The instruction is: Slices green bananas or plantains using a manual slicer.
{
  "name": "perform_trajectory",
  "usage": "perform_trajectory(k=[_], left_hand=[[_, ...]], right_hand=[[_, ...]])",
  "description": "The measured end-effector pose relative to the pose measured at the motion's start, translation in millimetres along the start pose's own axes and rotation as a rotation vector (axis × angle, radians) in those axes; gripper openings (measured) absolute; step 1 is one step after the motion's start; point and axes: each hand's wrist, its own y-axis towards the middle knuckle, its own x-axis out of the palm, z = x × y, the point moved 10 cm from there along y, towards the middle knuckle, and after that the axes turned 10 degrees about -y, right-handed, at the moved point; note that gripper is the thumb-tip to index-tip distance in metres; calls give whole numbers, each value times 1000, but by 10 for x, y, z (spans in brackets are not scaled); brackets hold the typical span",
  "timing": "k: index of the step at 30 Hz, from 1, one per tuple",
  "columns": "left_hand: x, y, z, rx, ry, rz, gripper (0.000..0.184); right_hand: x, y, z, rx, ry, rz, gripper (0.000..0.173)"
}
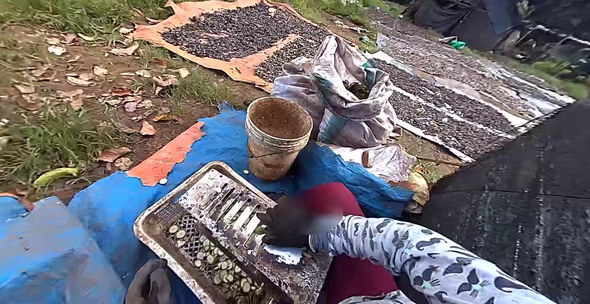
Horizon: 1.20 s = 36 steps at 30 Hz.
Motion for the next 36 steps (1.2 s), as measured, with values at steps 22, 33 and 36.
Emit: perform_trajectory(k=[22, 33, 36], left_hand=[[-175, -95, 21, -77, 31, 169, 37], [-144, -98, -49, -104, 41, 156, 37], [-136, -94, -156, -93, 97, 108, 38]], right_hand=[[-562, 568, 244, 187, 569, 219, 45], [141, 450, -258, -39, 33, 13, 54], [-245, 542, 0, 133, 199, 182, 55]])
